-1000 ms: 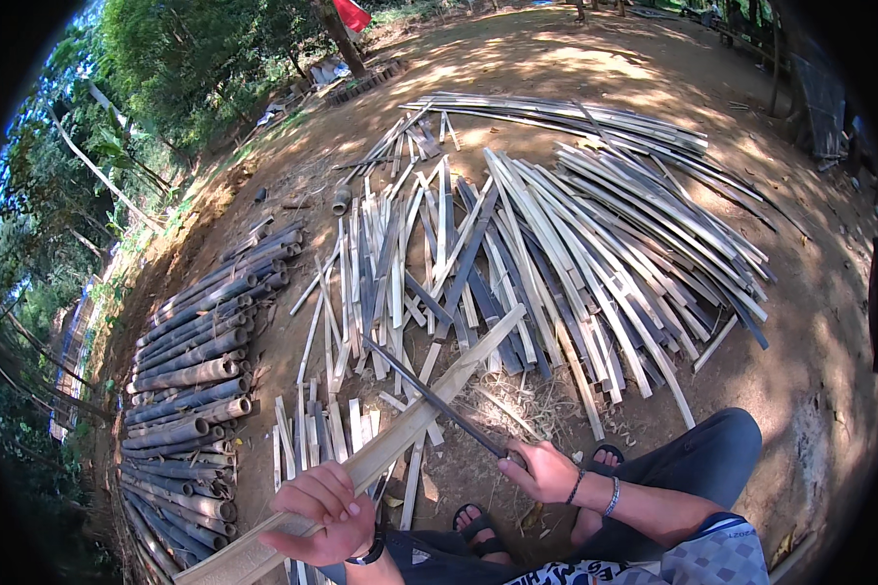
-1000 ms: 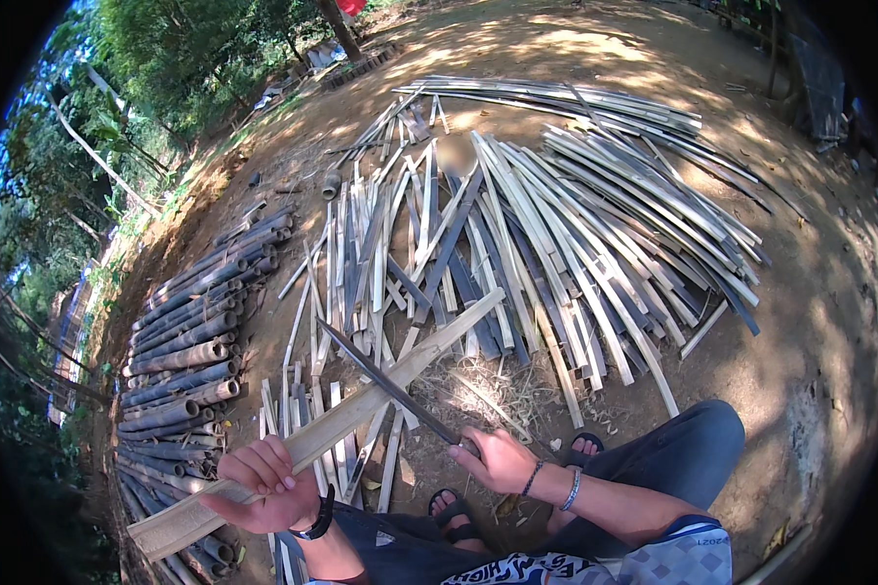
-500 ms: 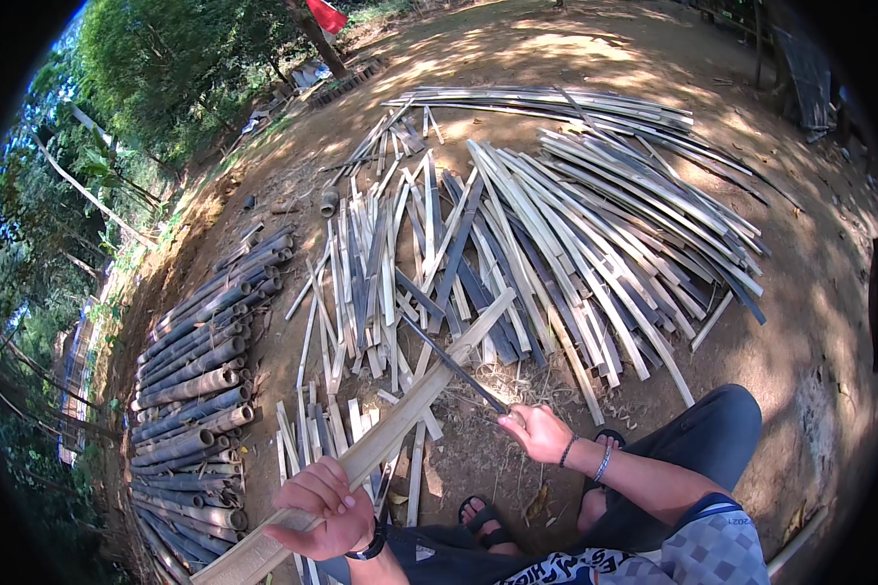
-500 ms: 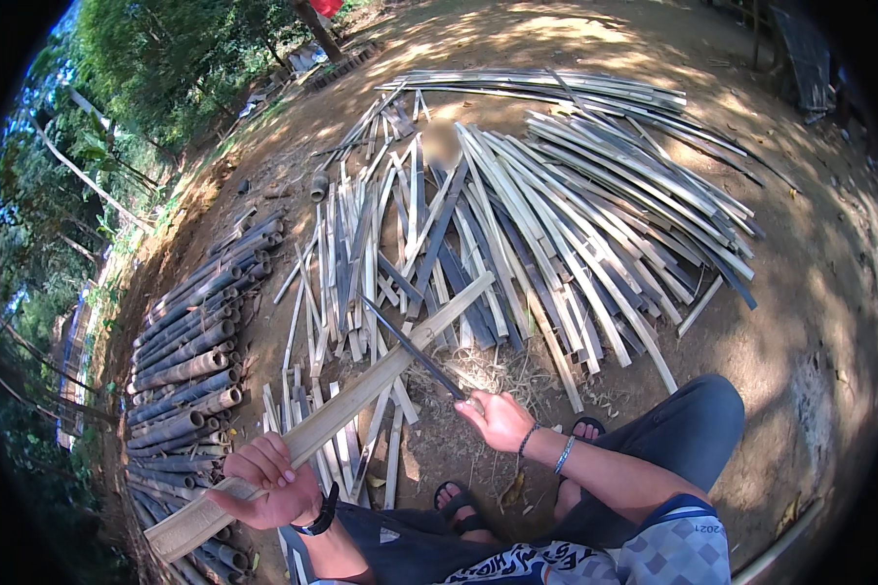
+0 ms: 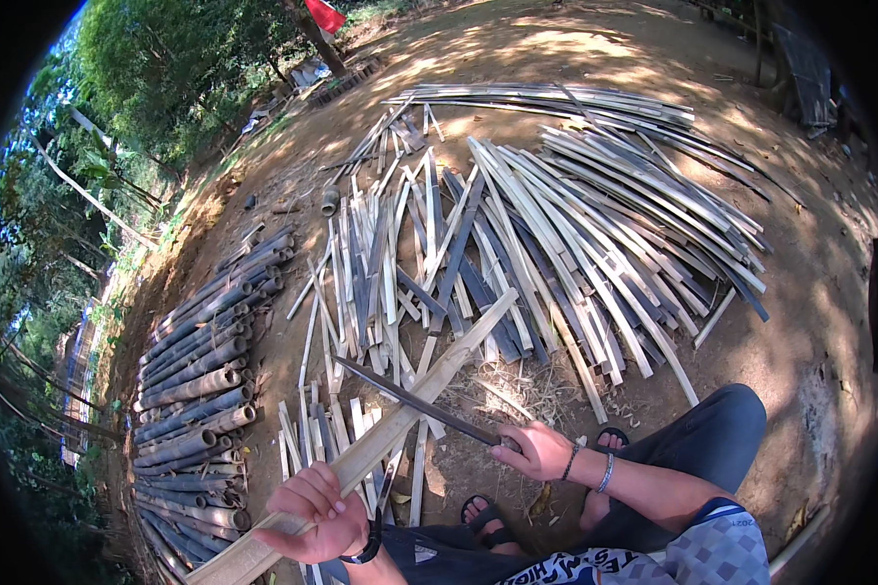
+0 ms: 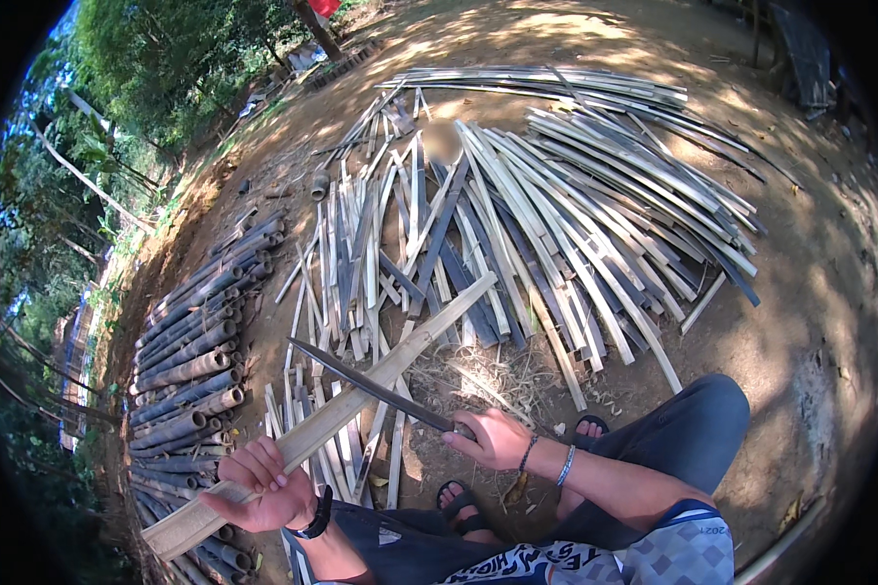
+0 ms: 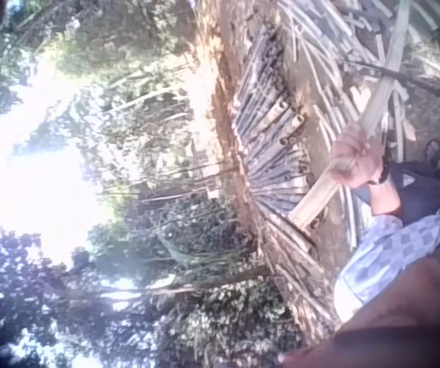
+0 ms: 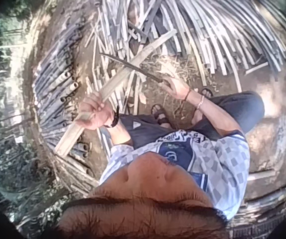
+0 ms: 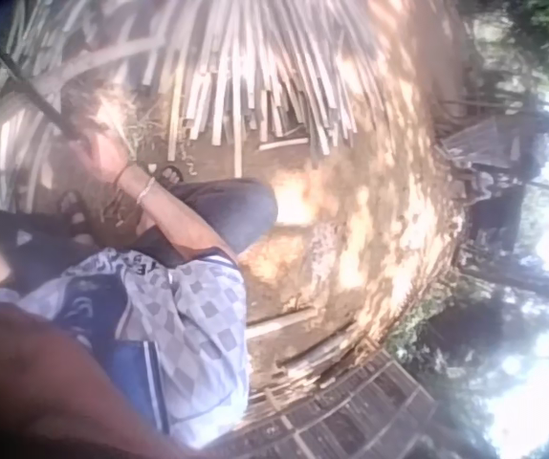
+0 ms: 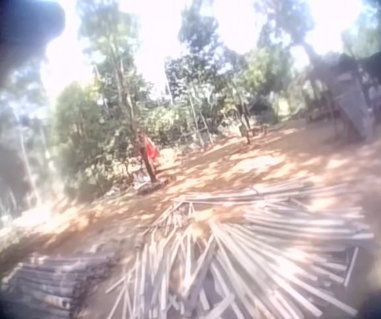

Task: The person uses a machete to shave thin layers from a long bamboo strip by repeatedly drawing the blade along its length.

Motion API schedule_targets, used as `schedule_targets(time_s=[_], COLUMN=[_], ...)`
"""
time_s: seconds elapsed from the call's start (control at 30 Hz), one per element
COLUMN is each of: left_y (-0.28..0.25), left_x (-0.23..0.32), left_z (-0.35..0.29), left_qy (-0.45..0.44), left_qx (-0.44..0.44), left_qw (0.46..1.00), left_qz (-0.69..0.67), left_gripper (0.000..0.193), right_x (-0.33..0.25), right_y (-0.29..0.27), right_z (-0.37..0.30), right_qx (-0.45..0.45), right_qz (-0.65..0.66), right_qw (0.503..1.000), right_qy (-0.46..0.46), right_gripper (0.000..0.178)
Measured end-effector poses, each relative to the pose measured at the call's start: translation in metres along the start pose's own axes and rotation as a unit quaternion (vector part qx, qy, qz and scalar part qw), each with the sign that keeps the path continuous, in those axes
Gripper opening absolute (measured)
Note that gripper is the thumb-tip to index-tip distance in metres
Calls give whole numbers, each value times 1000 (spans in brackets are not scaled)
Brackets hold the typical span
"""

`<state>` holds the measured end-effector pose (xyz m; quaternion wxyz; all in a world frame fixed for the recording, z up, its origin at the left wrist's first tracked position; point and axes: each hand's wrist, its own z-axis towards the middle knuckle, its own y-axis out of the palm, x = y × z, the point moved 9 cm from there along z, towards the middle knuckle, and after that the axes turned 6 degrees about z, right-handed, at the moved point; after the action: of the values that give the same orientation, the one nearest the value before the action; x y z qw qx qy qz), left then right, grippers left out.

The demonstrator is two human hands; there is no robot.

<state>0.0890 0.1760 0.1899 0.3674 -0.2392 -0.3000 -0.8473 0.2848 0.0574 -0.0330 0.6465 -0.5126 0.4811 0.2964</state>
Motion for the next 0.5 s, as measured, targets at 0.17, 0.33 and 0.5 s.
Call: schedule_targets(time_s=[0.17,0.33,0.5], left_y=[0,1,5], left_x=[3,8,3], left_z=[-1,1,-2], left_qy=[2,10,0], left_qx=[-3,-25,-1], left_qw=[1000,1000,1000], left_qz=[15,1,-1], left_gripper=[62,58,59], right_x=[38,-7,38], right_y=[-6,2,-9], right_z=[9,2,8], right_qx=[38,-26,32], right_qz=[17,9,45], right_qw=[997,1000,993], right_qy=[69,12,106], right_gripper=[44,44,44])
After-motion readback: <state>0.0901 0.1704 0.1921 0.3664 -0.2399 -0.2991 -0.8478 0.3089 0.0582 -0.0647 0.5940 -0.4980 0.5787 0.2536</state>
